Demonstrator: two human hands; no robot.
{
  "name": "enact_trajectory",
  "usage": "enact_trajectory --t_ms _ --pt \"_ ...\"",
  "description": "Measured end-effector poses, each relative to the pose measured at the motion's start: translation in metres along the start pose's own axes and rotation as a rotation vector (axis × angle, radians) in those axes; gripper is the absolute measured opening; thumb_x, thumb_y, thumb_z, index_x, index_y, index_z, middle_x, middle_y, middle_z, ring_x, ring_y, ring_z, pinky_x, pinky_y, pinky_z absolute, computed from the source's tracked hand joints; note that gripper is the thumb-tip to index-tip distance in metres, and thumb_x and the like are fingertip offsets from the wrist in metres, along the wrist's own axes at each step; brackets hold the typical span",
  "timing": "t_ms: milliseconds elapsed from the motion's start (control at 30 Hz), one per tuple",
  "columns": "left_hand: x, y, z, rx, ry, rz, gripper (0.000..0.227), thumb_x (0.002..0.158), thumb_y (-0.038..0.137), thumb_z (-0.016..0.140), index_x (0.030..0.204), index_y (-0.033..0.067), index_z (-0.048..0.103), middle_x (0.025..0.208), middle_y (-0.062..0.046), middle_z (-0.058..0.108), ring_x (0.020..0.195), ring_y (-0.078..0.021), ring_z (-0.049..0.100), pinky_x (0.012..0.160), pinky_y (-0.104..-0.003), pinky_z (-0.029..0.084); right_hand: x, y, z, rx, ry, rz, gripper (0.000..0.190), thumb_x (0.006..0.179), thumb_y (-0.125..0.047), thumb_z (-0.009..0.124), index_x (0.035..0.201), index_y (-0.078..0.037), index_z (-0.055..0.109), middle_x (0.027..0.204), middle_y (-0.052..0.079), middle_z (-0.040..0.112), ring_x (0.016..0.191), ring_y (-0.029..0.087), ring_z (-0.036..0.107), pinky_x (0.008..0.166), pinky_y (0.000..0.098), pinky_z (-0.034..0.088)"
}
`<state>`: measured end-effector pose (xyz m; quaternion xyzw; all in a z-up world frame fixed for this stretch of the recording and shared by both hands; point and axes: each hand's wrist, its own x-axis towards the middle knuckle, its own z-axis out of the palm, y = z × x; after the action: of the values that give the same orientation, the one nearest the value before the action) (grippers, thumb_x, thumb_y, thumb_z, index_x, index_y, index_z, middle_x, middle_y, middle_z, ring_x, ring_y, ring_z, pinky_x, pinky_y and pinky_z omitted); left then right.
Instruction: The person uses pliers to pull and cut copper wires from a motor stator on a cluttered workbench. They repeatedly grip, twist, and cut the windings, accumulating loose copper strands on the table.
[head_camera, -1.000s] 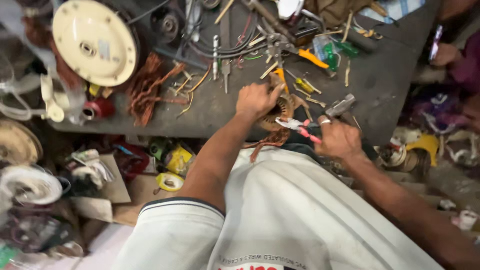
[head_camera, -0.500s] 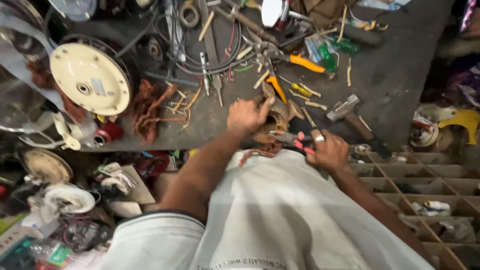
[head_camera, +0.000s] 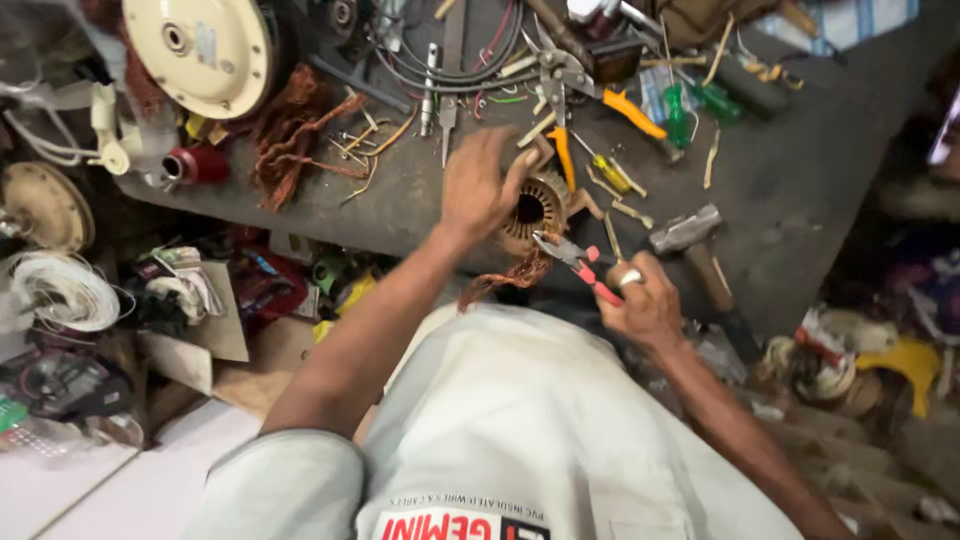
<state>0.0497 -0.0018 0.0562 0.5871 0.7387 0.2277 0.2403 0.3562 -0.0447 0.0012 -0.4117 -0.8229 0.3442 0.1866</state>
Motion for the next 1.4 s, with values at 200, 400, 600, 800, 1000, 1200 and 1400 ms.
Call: enact_trajectory --t_ms 200,400,600,800,1000,1200,1400 --pt "-0.109 0.043 -0.012 0.239 -0.013 0.137 0.063 0.079 0.057 0.074 0.116 0.0065 0.065 0.105 -0.014 0.063 0.098 -0.0334 0.057 0.086 -0.047 0.039 0.043 0.02 -0.042 0.743 -0.942 0.511 0.044 0.082 -0.021 0.079 0.119 -0.001 0.066 0.097 0.016 0.074 0.079 0.025 0.065 0.072 0.0368 0.054" --pt "-0.119 0.048 0.0 0.147 -0.151 -0.111 0.036 0.085 0.043 0.078 0.106 0.0142 0.073 0.099 -0.008 0.065 0.092 -0.0318 0.059 0.075 -0.048 0.047 0.1 0.036 -0.06 1.328 -1.181 0.912 0.071 0.084 -0.019 0.064 0.147 0.006 0.041 0.107 0.017 0.075 0.096 0.025 0.076 0.08 0.043 0.062" --pt "-0.112 0.012 -0.006 0.069 -0.144 0.093 0.027 0.078 0.04 0.08 0.091 0.0164 0.078 0.091 -0.008 0.063 0.09 -0.0315 0.06 0.075 -0.047 0.048 0.081 0.024 -0.047 1.219 -1.082 0.963 0.059 0.087 -0.019 0.066 0.142 -0.003 0.051 0.083 0.009 0.067 0.068 0.019 0.064 0.06 0.0358 0.056" --pt "-0.005 0.011 -0.015 0.181 -0.049 0.457 0.046 0.078 0.051 0.077 0.056 0.0108 0.069 0.059 -0.013 0.058 0.06 -0.0369 0.06 0.054 -0.048 0.047 0.08 0.006 -0.043 1.184 -1.238 1.172 0.039 0.083 -0.026 0.067 0.118 -0.01 0.059 0.08 0.009 0.06 0.065 0.022 0.054 0.056 0.0347 0.044" --pt "-0.002 -0.029 0.031 0.118 -0.118 0.024 0.034 0.085 0.048 0.072 0.073 0.0166 0.074 0.071 -0.015 0.067 0.07 -0.0394 0.068 0.064 -0.049 0.053 0.109 -0.012 -0.074 -0.399 -1.01 0.379 0.044 0.075 -0.029 0.07 0.106 0.003 0.069 0.099 0.028 0.069 0.093 0.042 0.068 0.081 0.049 0.054" --pt "-0.032 -0.05 0.044 -0.083 0.102 -0.208 0.069 0.08 0.05 0.074 0.129 0.0054 0.055 0.12 -0.021 0.066 0.106 -0.0408 0.068 0.089 -0.05 0.054 0.112 -0.059 -0.08 -0.592 -1.015 0.383 0.045 0.072 -0.029 0.069 0.106 0.0 0.071 0.105 0.027 0.074 0.099 0.042 0.072 0.088 0.0494 0.058" --pt "0.003 -0.035 0.032 0.04 -0.565 -0.386 0.07 0.083 0.063 0.067 0.13 0.0112 0.062 0.121 -0.021 0.068 0.112 -0.0412 0.065 0.097 -0.054 0.049 0.139 -0.078 -0.084 -0.648 -0.985 0.326 0.04 0.07 -0.029 0.07 0.1 -0.003 0.072 0.103 0.023 0.075 0.097 0.038 0.073 0.088 0.048 0.058"
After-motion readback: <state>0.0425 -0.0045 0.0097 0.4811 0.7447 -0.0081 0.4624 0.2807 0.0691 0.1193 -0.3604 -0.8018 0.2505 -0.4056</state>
